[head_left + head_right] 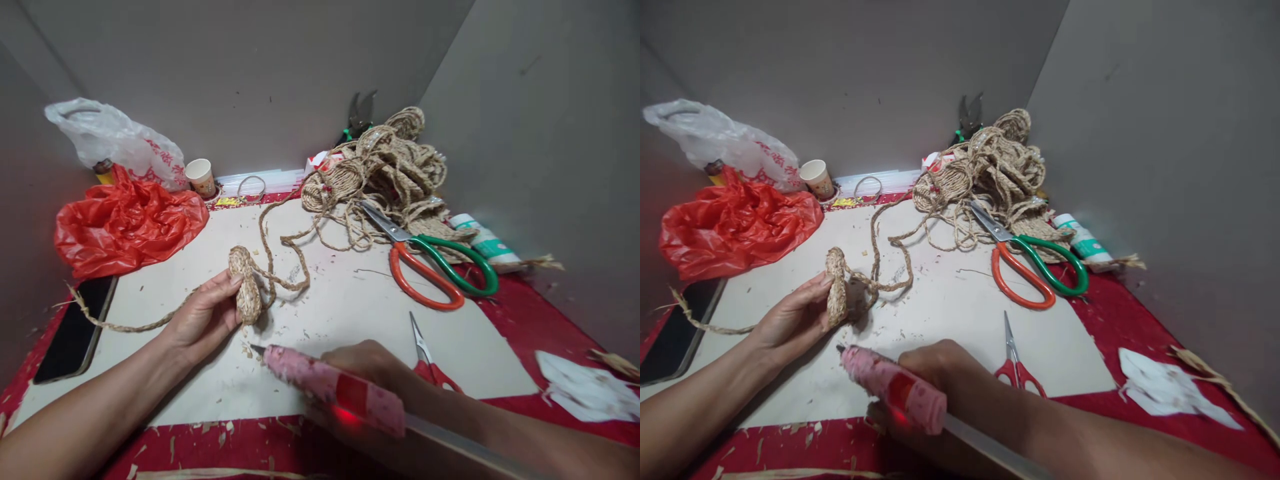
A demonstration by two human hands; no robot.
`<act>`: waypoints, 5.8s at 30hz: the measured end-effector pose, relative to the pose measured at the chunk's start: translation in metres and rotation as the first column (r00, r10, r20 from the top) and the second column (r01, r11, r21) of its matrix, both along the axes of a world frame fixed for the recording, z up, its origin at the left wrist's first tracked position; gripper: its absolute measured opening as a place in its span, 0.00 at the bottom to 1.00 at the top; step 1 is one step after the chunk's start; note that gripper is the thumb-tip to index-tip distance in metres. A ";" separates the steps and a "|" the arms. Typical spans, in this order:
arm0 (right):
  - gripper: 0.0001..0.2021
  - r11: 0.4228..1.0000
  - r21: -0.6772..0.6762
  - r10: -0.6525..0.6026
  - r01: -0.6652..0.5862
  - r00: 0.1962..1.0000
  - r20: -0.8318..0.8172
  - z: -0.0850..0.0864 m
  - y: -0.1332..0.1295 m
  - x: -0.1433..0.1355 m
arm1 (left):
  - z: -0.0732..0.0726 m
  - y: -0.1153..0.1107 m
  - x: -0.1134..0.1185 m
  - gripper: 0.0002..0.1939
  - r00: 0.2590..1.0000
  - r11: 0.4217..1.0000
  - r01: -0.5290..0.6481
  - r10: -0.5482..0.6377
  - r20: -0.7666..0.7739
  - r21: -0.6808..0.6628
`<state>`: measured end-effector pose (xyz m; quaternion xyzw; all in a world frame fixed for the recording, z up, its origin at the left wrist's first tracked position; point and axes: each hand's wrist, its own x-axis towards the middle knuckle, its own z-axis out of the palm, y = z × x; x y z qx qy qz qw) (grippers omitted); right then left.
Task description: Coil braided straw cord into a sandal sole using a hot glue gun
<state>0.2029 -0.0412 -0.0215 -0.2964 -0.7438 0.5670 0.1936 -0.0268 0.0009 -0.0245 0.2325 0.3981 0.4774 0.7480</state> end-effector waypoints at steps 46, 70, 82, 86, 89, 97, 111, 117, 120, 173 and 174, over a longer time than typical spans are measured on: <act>0.08 0.652 0.686 -0.125 0.322 0.939 -0.322 0.020 0.064 -0.034 | 0.018 -0.019 -0.002 0.08 0.924 0.903 0.018 0.149 -0.353 0.429; 0.09 0.540 0.796 -0.076 0.274 0.958 -0.278 -0.002 0.057 -0.039 | 0.010 -0.021 0.004 0.08 0.936 0.958 0.001 0.100 -0.337 0.287; 0.09 0.670 0.686 -0.100 0.284 0.950 -0.296 -0.006 0.057 -0.041 | 0.007 -0.019 0.009 0.07 0.935 0.964 -0.034 0.124 -0.333 0.263; 0.10 0.690 0.659 -0.097 0.300 0.940 -0.326 -0.005 0.058 -0.041 | 0.007 -0.017 0.007 0.08 0.945 0.967 -0.031 0.111 -0.306 0.255; 0.09 0.709 0.650 -0.102 0.275 0.951 -0.292 -0.006 0.058 -0.042 | 0.004 -0.017 0.006 0.09 0.947 0.970 -0.038 0.111 -0.302 0.238; 0.12 0.713 0.636 -0.165 0.294 0.953 -0.255 -0.008 0.058 -0.040 | 0.005 -0.013 0.004 0.10 0.957 0.969 -0.036 0.103 -0.269 0.245; 0.18 0.593 0.779 -0.354 0.202 0.935 0.027 0.003 0.045 -0.048 | 0.016 -0.018 0.005 0.11 0.956 0.958 -0.062 0.138 -0.261 0.282; 0.19 0.578 0.764 -0.271 0.287 0.950 -0.152 0.007 0.043 -0.040 | 0.018 -0.017 -0.002 0.22 0.964 0.945 0.115 -0.032 -0.263 0.305; 0.21 0.585 0.753 -0.219 0.300 0.953 -0.209 0.008 0.040 -0.037 | 0.017 -0.018 -0.005 0.22 0.957 0.926 0.178 -0.083 -0.280 0.334; 0.17 0.720 0.604 -0.225 0.342 0.938 -0.263 0.019 0.033 -0.020 | 0.019 -0.018 -0.013 0.20 0.952 0.862 0.116 0.044 -0.302 0.493; 0.16 0.711 0.613 -0.225 0.345 0.937 -0.266 0.019 0.033 -0.020 | 0.019 -0.018 -0.013 0.20 0.949 0.869 0.108 0.055 -0.311 0.482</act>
